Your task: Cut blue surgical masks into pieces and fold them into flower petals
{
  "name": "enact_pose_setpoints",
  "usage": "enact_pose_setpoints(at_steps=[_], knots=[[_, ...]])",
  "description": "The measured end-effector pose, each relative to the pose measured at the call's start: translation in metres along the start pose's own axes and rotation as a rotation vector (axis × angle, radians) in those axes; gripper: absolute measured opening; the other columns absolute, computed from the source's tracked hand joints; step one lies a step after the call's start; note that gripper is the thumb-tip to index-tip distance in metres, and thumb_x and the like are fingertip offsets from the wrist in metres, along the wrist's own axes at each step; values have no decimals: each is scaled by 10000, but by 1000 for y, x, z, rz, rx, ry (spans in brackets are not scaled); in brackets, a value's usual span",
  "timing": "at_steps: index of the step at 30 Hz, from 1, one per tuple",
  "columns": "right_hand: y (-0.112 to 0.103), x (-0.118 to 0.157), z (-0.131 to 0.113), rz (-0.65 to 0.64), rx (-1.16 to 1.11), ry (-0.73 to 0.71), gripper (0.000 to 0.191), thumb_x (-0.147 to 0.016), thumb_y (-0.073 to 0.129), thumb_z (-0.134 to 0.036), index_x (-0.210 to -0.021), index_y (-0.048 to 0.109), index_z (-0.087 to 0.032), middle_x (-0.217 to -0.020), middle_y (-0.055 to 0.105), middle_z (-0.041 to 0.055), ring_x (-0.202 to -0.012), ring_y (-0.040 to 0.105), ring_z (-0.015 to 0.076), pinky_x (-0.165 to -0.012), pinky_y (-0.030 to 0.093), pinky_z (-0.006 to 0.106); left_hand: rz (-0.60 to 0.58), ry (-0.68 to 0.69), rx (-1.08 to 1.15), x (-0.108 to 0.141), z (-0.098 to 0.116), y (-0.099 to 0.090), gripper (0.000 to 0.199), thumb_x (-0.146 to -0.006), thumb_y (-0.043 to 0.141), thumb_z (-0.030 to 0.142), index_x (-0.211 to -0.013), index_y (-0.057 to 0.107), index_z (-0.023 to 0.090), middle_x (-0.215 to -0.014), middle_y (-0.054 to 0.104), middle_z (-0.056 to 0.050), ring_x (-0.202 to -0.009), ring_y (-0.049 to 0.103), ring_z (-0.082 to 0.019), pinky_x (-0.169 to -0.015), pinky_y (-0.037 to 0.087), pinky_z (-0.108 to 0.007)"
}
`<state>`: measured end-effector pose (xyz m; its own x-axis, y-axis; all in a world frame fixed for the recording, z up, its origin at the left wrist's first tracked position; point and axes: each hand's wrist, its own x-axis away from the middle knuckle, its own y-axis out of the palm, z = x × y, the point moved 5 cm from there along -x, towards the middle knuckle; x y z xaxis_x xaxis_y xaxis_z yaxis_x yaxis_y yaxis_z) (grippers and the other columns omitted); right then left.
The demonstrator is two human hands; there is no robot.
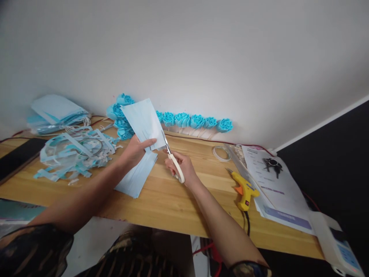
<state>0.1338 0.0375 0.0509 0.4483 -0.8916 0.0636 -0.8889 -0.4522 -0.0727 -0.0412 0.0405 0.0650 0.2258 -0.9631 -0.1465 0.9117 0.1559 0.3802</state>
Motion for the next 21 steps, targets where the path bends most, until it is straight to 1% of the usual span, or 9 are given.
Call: enact_pose_setpoints(at_steps=[4,7,10,15,17,21], knots=[[0,0,-1,13,11,12,565,-692,733,-460,-1155,702,-138,-593,520,-57,-412,408,54,-390,282,210,0,1,10,1,0,0,528,-629,833,296,-1096,667,114,-1114,724,-127,-1066,667,-309,-971,506,-458],[-1,0,1,15,0,21,586,-680,737,-457,-1168,697,-137,-598,535,-55,-407,414,50,-380,287,205,2,2,2,1,0,0,516,-629,833,301,-1084,672,118,-1106,726,-121,-1057,669,-306,-965,507,-445],[-2,-1,4,21,-18,26,613,-676,739,-451,-1195,685,-130,-601,547,-54,-398,413,46,-369,293,199,3,-2,2,1,-1,0,524,-636,832,297,-1099,666,116,-1098,727,-122,-1035,675,-296,-950,511,-434],[-1,-2,5,32,-20,26,582,-677,752,-436,-1173,700,-137,-589,551,-51,-399,417,46,-371,317,196,6,-2,0,1,-1,0,537,-632,831,297,-1107,661,114,-1082,726,-122,-1000,681,-290,-903,525,-418],[-1,-2,5,38,-25,29,594,-673,756,-442,-1178,700,-135,-586,550,-51,-397,415,46,-368,312,195,5,-3,-1,1,-1,0,529,-630,832,302,-1094,664,112,-1068,727,-122,-986,683,-290,-887,526,-415],[-1,-2,6,48,-28,34,625,-668,753,-452,-1198,693,-127,-583,552,-51,-390,408,46,-362,295,198,-1,-2,11,1,0,1,536,-642,831,315,-1108,660,112,-1083,724,-131,-1003,679,-290,-902,522,-417]])
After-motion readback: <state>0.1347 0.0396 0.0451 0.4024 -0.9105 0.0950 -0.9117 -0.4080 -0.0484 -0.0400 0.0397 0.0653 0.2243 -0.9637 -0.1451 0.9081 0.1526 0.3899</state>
